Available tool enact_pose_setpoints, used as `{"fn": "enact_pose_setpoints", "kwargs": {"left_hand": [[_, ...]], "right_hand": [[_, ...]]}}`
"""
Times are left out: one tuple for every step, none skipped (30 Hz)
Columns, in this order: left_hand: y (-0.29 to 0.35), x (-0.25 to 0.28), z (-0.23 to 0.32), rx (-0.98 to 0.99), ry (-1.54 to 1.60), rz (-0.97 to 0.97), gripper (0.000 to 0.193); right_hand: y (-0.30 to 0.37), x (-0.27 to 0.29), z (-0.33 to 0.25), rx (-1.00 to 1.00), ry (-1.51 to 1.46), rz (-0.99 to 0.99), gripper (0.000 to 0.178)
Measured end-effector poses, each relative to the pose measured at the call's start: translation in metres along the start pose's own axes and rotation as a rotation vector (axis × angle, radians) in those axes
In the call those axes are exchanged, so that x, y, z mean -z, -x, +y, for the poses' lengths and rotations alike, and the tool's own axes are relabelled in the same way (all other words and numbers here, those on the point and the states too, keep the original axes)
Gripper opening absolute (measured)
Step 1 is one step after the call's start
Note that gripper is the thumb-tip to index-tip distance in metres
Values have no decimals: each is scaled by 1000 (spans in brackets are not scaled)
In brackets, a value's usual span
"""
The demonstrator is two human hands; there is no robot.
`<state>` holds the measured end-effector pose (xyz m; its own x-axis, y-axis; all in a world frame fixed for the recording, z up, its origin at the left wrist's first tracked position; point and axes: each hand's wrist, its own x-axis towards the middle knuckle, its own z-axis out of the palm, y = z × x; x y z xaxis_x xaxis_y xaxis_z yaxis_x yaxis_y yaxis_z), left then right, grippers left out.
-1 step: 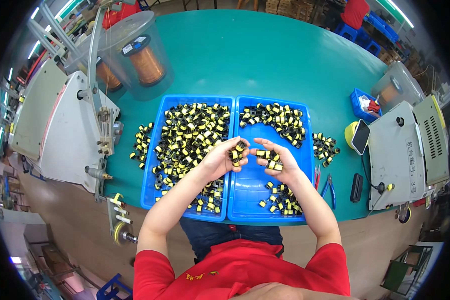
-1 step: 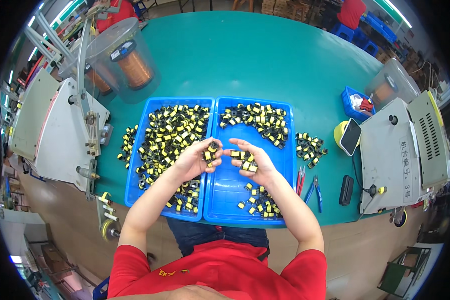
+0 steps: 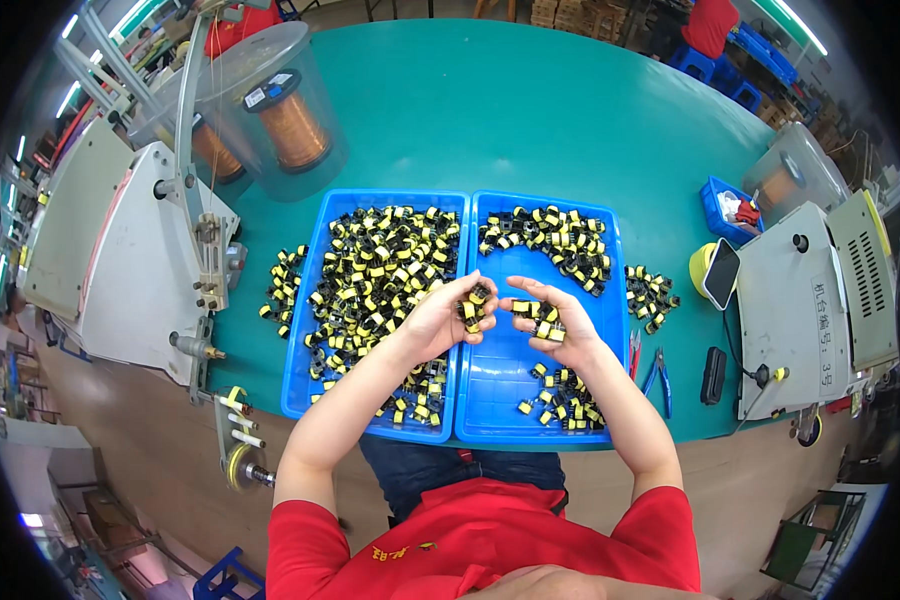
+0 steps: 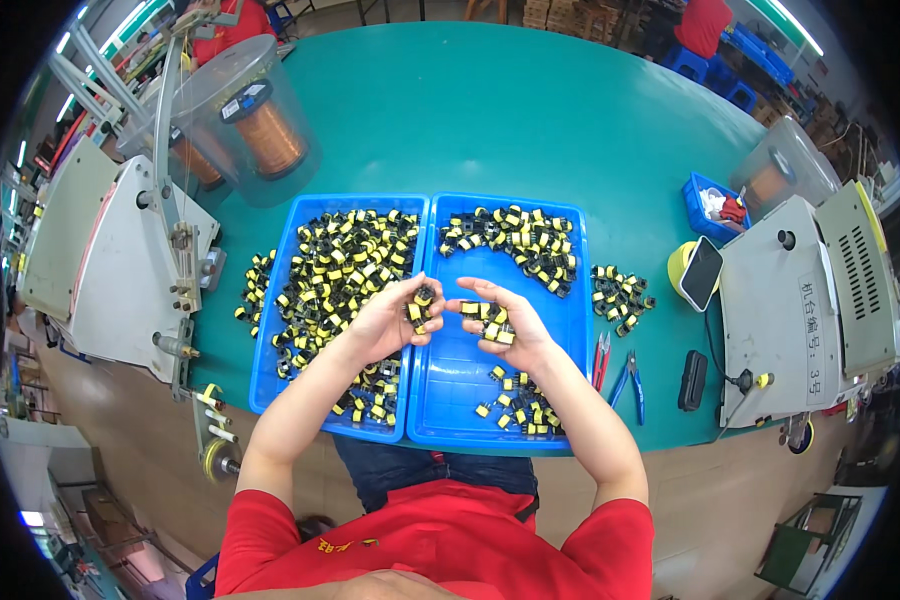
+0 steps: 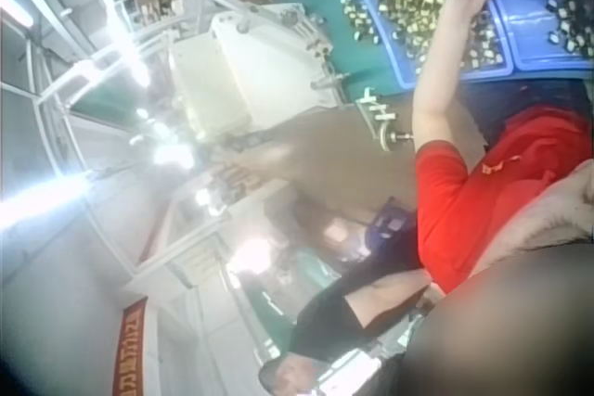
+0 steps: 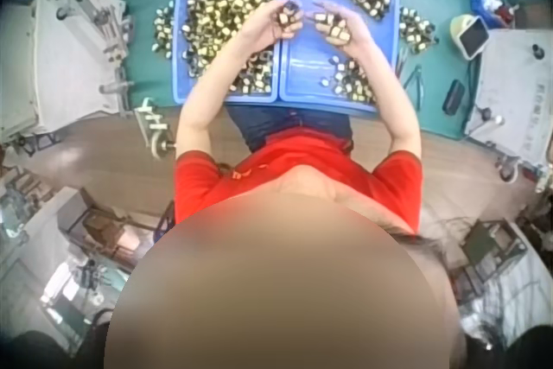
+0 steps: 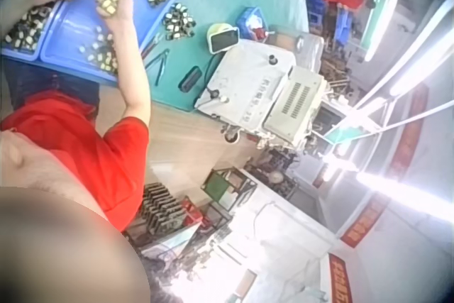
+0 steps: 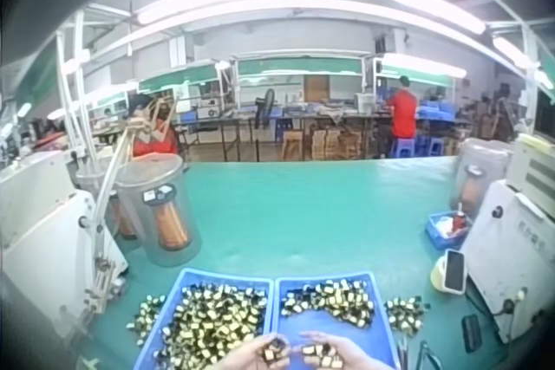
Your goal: The person sorts small electronic components by hand, placing them into plastic trays.
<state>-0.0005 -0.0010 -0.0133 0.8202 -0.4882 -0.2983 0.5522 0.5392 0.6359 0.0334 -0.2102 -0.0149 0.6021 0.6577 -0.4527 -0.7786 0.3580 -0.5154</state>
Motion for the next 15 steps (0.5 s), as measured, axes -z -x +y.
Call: {"fn": "enact_pose_setpoints", "kwargs": {"left_hand": [[0, 1, -1, 7, 16, 19, 32], [-1, 2, -2, 7, 16, 20, 32], [-1, 4, -3, -15, -49, 38, 30], [-2, 4, -4, -36, -114, 57, 28], [-1, 3, -4, -36, -115, 57, 28], [0, 1, -4, -30, -169, 75, 25], [1, -1, -5, -23, -222, 93, 23], [1, -6, -6, -34, -222, 102, 23], [1, -7, -8, -34, -222, 102, 23], [0, -9, -9, -28, -222, 74, 26], [0, -9, -10, -21, -222, 46, 28], [0, -9, -12, -8, -251, 49, 34], [-1, -8, -13, -9, -252, 50, 34], [-1, -5, -15, -11, -296, 52, 34], [-2, -4, -16, -14, -340, 53, 35]], "right_hand": [[0, -1, 0, -5, 13, -17, 43], [1, -2, -1, -9, 25, -33, 43], [1, -2, 0, -9, 25, -34, 43], [1, -3, 2, 39, 60, -49, 46], [2, -4, 3, 88, 95, -65, 48], [2, -7, 3, 88, 95, -66, 48], [5, -14, 2, 147, 133, -66, 52], [6, -17, 2, 206, 171, -67, 56], [6, -17, 4, 206, 171, -67, 56], [6, -17, 5, 225, 219, -89, 59], [7, -17, 6, 244, 267, -112, 62], [9, -18, 7, 229, 315, -104, 61], [9, -19, 8, 229, 315, -106, 61], [10, -20, 9, 233, 368, -130, 59], [10, -21, 10, 237, 422, -153, 57]]}}
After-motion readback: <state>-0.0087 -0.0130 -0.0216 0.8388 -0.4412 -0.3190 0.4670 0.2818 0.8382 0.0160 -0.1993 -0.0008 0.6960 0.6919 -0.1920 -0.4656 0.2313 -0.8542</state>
